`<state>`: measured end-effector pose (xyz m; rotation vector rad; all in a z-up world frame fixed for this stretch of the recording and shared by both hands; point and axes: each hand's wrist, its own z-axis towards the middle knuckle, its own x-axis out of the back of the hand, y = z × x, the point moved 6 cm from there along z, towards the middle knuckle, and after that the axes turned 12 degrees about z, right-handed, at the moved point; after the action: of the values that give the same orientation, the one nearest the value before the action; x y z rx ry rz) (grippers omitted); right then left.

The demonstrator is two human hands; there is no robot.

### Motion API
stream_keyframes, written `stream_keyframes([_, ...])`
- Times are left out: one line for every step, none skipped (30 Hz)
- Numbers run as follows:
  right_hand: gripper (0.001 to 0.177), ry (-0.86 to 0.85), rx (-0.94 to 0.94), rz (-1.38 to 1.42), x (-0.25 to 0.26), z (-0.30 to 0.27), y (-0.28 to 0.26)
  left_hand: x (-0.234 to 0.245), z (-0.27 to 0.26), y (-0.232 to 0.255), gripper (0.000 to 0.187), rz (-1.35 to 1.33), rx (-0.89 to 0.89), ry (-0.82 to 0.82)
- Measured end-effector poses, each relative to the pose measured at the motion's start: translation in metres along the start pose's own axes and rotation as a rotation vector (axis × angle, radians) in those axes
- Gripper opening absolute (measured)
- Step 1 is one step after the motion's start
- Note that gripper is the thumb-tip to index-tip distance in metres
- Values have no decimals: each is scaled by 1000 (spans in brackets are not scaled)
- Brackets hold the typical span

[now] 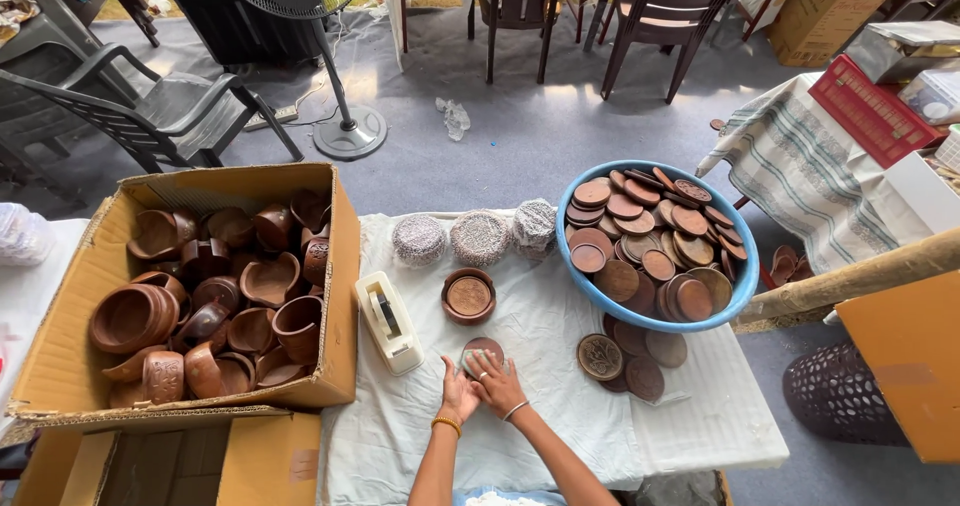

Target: The person applies a piece of green material to the bottom of wooden-like pottery coasters and then stacks them on the table.

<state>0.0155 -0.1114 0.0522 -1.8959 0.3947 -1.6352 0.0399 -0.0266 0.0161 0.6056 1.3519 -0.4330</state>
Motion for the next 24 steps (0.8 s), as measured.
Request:
stream_keyframes([62, 1, -2, 2, 5, 3, 3, -4, -1, 0, 98, 0, 3, 1])
stream_keyframes([65, 18, -67, -4, 10, 5, 10, 4, -3, -2, 96, 157, 53, 195])
stream_keyframes([68, 34, -131, -11, 17, 8, 17, 12, -7, -2, 94, 314, 102, 389])
stream_keyframes([68, 35, -133, -10, 12, 13, 20, 2, -7, -2, 94, 314, 104, 389])
stream_keyframes([69, 51, -231, -11, 10, 17, 29, 1, -10, -2, 101, 454, 187, 529])
stream_keyframes([71, 67, -329, -13, 7, 20, 38, -1, -14, -2, 108, 594, 272, 668])
stream_keyframes([71, 68, -330, -11, 0, 21, 34, 7, -16, -4, 108, 595, 273, 668])
stream_keyframes([71, 78, -326, -34, -6, 21, 30, 16, -17, -5, 109, 625, 283, 668])
stream_keyframes([72, 90, -319, -56, -12, 23, 25, 25, -17, -6, 110, 655, 291, 666])
stream_keyframes([72, 93, -319, -56, -7, 20, 18, 27, -17, -6, 110, 657, 291, 665])
stream_keyframes([69, 87, -209, -55, -3, 18, 3, 30, -17, -6, 108, 663, 261, 665])
stream_keyframes([66, 81, -99, -55, 0, 15, -11, 32, -18, -5, 107, 670, 232, 665])
stream_keyframes([66, 79, -102, -53, 5, 9, -13, 31, -20, -7, 107, 669, 235, 668])
stream_keyframes([63, 63, -17, -62, 8, 4, -21, 28, -21, -9, 105, 710, 220, 642])
stream_keyframes([61, 50, 72, -74, 13, 3, -28, 25, -18, -8, 104, 752, 201, 613])
stream_keyframes([61, 51, 74, -74, 19, 5, -28, 28, -18, -8, 104, 753, 199, 613])
stream_keyframes([62, 30, 31, -97, 25, 9, -25, 31, -15, -7, 103, 798, 207, 611])
stream_keyframes([63, 9, -12, -119, 31, 13, -22, 34, -13, -7, 101, 842, 215, 609])
stream_keyframes([63, 4, -13, -118, 28, 14, -20, 29, -15, -7, 101, 838, 215, 614])
stream_keyframes([64, 6, -116, -97, 25, 16, -12, 26, -18, -6, 99, 850, 225, 665])
stream_keyframes([66, 12, -222, -79, 25, 17, -2, 22, -19, -6, 97, 861, 236, 713])
stream_keyframes([66, 9, -225, -81, 16, 19, 3, 11, -19, -5, 97, 857, 238, 713])
stream_keyframes([64, 57, -221, -80, 10, 22, 6, 1, -18, -2, 97, 853, 238, 728])
stream_keyframes([63, 104, -217, -79, 4, 26, 10, -10, -17, 1, 97, 848, 239, 743])
